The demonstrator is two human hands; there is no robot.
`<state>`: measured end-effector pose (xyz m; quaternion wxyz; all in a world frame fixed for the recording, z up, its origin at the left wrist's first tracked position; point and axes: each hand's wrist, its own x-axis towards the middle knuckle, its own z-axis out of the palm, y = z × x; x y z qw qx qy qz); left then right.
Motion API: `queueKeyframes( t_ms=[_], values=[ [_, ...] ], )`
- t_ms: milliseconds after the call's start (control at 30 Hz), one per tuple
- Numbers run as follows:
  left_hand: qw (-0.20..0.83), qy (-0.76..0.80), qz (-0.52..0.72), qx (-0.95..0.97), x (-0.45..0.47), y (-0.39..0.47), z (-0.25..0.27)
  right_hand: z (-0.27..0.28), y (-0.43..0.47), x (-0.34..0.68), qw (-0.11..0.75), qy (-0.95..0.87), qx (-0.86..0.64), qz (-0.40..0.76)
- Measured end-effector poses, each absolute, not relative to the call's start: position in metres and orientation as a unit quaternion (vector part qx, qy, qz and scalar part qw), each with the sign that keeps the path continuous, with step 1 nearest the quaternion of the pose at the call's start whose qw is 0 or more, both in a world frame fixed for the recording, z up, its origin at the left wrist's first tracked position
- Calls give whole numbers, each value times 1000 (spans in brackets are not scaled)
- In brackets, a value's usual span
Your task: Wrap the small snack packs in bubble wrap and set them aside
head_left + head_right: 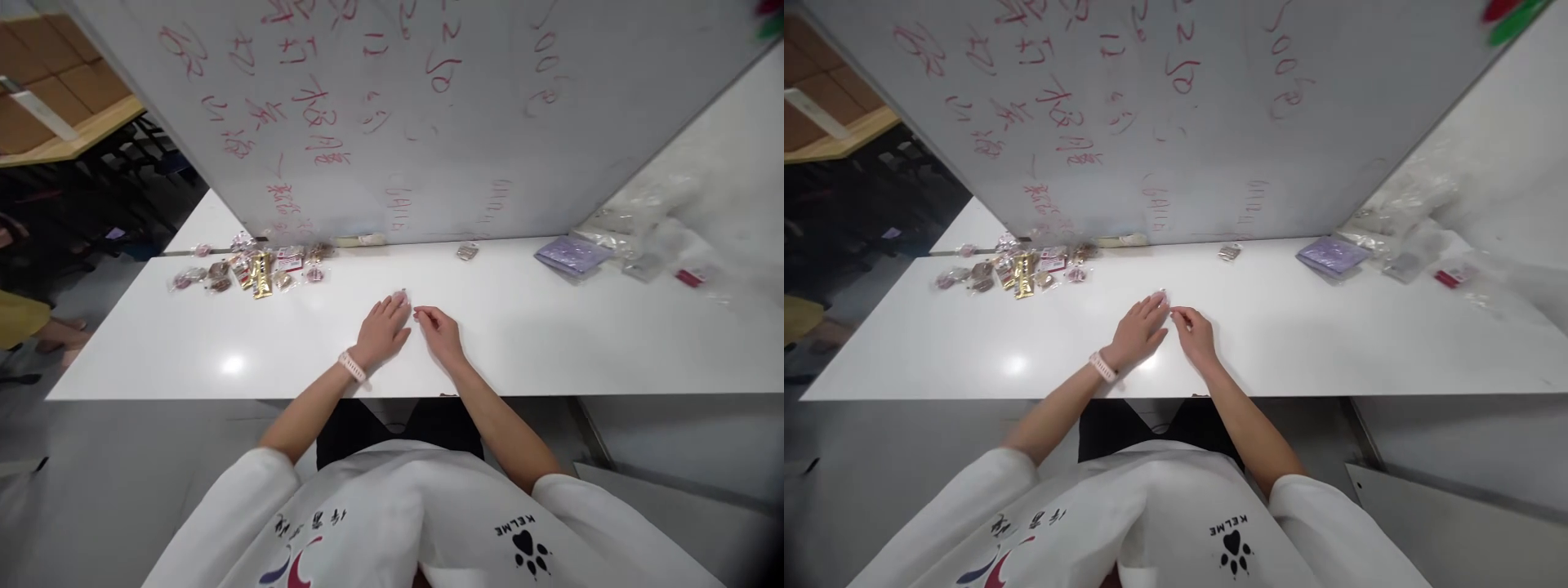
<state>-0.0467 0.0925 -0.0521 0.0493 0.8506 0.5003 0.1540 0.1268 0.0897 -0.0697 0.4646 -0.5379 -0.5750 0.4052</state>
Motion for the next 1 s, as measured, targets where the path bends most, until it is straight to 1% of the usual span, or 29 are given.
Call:
queueKeyframes(
  t_ms=[133, 233, 333, 500, 700, 767, 833, 933, 1000],
  values=[
    [24, 504, 208, 838, -21, 54, -56, -62, 73, 163, 434, -614, -540, 379],
    [33, 516, 239, 822, -1, 50, -56, -60, 57, 193, 417, -617, -572, 343],
    [36, 514, 251, 819, 9, 54, -56, -62, 44, 213, 422, -599, -598, 325],
    [26, 514, 256, 818, 10, 62, -59, -67, 35, 223, 453, -554, -607, 346],
    [27, 515, 264, 815, 9, 64, -62, -66, 38, 222, 465, -533, -591, 388],
    [28, 516, 265, 814, 10, 64, -63, -64, 43, 232, 489, -498, -582, 417],
    [30, 519, 264, 813, 10, 64, -63, -59, 52, 252, 539, -447, -577, 421],
    [37, 522, 260, 811, 10, 64, -63, -50, 74, 300, 625, -374, -576, 372],
    [39, 525, 259, 810, 10, 64, -62, -46, 90, 339, 663, -340, -580, 330]
  ],
)
